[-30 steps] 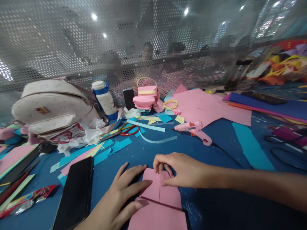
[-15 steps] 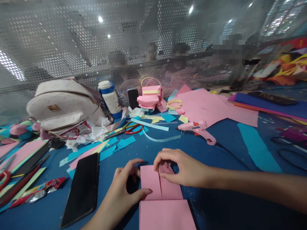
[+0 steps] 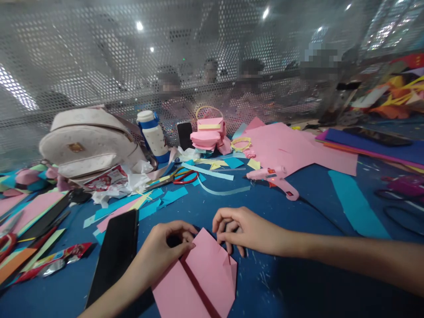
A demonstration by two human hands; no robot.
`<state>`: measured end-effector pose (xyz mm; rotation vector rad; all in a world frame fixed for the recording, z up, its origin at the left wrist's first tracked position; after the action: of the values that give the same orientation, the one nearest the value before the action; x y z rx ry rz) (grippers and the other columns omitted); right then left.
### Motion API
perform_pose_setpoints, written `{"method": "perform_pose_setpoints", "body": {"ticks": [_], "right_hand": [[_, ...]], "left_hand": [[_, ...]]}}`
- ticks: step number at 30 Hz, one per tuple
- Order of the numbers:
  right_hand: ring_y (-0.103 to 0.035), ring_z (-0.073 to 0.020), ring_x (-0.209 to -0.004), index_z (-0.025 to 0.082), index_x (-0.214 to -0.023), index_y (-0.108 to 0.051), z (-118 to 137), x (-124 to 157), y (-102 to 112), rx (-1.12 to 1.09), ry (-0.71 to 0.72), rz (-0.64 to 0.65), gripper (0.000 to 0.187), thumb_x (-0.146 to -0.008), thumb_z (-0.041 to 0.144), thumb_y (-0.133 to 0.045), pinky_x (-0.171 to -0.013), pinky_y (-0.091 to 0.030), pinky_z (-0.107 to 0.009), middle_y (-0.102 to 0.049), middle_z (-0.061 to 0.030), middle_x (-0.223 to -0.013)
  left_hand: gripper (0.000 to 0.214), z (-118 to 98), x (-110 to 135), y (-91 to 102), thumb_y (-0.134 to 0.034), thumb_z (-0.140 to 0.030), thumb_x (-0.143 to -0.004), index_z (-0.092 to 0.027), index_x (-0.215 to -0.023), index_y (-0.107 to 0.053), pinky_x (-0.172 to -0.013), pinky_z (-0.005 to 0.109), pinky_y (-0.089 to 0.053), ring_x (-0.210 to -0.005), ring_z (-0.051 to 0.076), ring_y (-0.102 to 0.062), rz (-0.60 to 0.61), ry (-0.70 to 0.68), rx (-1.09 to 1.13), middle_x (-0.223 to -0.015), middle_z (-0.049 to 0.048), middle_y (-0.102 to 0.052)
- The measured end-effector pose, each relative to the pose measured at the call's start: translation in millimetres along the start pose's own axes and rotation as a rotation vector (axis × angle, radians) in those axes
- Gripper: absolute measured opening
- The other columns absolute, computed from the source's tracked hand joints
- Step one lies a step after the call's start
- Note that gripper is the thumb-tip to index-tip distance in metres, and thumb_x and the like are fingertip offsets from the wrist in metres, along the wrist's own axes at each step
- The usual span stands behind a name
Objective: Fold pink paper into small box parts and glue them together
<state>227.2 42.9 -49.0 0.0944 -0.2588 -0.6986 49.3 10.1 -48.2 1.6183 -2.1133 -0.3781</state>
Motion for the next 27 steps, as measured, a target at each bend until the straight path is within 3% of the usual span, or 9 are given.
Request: {"method": "perform_pose_setpoints", "body": {"ticks": [9, 15, 18, 20, 22, 24, 25, 27], "right_hand": [[-0.062, -0.0114, -0.061, 0.018, -0.095, -0.060, 0, -3, -4, 0.040, 0.004, -0.042, 0.015, -0.080, 0.017, -0.063, -0.042, -0.045, -0.014, -0.065, 0.0002, -0.078], [-0.053, -0.0055, -0.060, 0.017, -0.090, -0.058, 2, -4, -6, 0.058, 0.074, -0.074, 0.020, -0.075, 0.014, -0.071, -0.052, -0.042, -0.013, -0.063, 0.0035, -0.073], [-0.051, -0.0047, -0.059, 0.018, -0.092, -0.059, 1, -5, -2, 0.105, 0.111, -0.083, 0.020, -0.075, 0.011, -0.067, -0.051, -0.038, -0.012, -0.061, 0.0051, -0.071], [-0.051, -0.0051, -0.058, 0.019, -0.101, -0.059, -1, -6, 3, 0.109, 0.119, -0.093, 0.027, -0.076, 0.009, -0.064, -0.048, -0.037, -0.012, -0.059, 0.0055, -0.071], [-0.053, -0.0057, -0.054, 0.021, -0.112, -0.055, -7, -8, 5, 0.044, 0.077, -0.078, 0.036, -0.078, 0.011, -0.060, -0.043, -0.039, -0.013, -0.056, 0.0056, -0.074], [-0.056, -0.0065, -0.050, 0.021, -0.120, -0.050, -13, -9, 4, -0.061, 0.019, -0.052, 0.041, -0.080, 0.013, -0.057, -0.039, -0.041, -0.014, -0.052, 0.0056, -0.078], [-0.057, -0.0067, -0.049, 0.022, -0.121, -0.048, -15, -9, 3, -0.109, -0.002, -0.039, 0.042, -0.081, 0.014, -0.056, -0.039, -0.041, -0.015, -0.049, 0.0057, -0.079], [-0.059, -0.0070, -0.049, 0.022, -0.122, -0.045, -14, -7, -1, -0.154, -0.024, -0.010, 0.042, -0.082, 0.015, -0.054, -0.039, -0.043, -0.016, -0.047, 0.0054, -0.083]], "left_hand": [[0.020, -12, 1, -3.8, -0.060, -0.010, -0.075, -0.023, -0.086, -0.071, -0.071, 0.022, -0.045, -0.073, 0.012, -0.063, -0.016, -0.075, -0.052, -0.076, -0.0045, -0.070], [0.025, -19, 5, -0.1, -0.061, -0.005, -0.075, -0.025, -0.087, -0.070, -0.075, 0.024, -0.046, -0.077, 0.012, -0.065, -0.062, -0.176, -0.199, -0.079, -0.0062, -0.072], [0.018, -37, 17, 4.2, -0.061, -0.014, -0.085, -0.026, -0.096, -0.069, -0.084, 0.030, -0.045, -0.092, 0.016, -0.066, -0.157, -0.408, -0.385, -0.097, -0.0025, -0.073], [0.020, -52, 31, -1.6, -0.052, -0.018, -0.092, -0.025, -0.104, -0.067, -0.087, 0.032, -0.044, -0.098, 0.017, -0.064, -0.216, -0.618, -0.554, -0.106, 0.0010, -0.071], [0.024, -64, 47, -10.3, -0.044, -0.021, -0.097, -0.022, -0.101, -0.068, -0.090, 0.033, -0.041, -0.092, 0.017, -0.064, -0.338, -0.812, -0.685, -0.102, 0.0018, -0.072], [0.033, -70, 62, -23.3, -0.041, -0.036, -0.100, -0.019, -0.101, -0.068, -0.100, 0.035, -0.037, -0.091, 0.017, -0.065, -0.415, -0.975, -0.805, -0.097, 0.0015, -0.075], [0.041, -70, 66, -29.0, -0.033, -0.039, -0.102, -0.018, -0.101, -0.069, -0.103, 0.035, -0.034, -0.091, 0.017, -0.065, -0.441, -1.017, -0.875, -0.095, 0.0014, -0.075], [0.045, -64, 67, -37.5, -0.025, -0.029, -0.104, -0.019, -0.106, -0.069, -0.105, 0.032, -0.033, -0.091, 0.015, -0.066, -0.409, -1.014, -1.020, -0.099, -0.0005, -0.076]]}}
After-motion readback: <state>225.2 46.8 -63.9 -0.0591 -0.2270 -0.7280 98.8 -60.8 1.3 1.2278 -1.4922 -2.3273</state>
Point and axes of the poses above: each hand's wrist, its own x-axis away from the middle knuckle, its own y-axis out of the back of the hand, z = x × y, the point moved 6 cm from there along -x, towards the middle knuckle
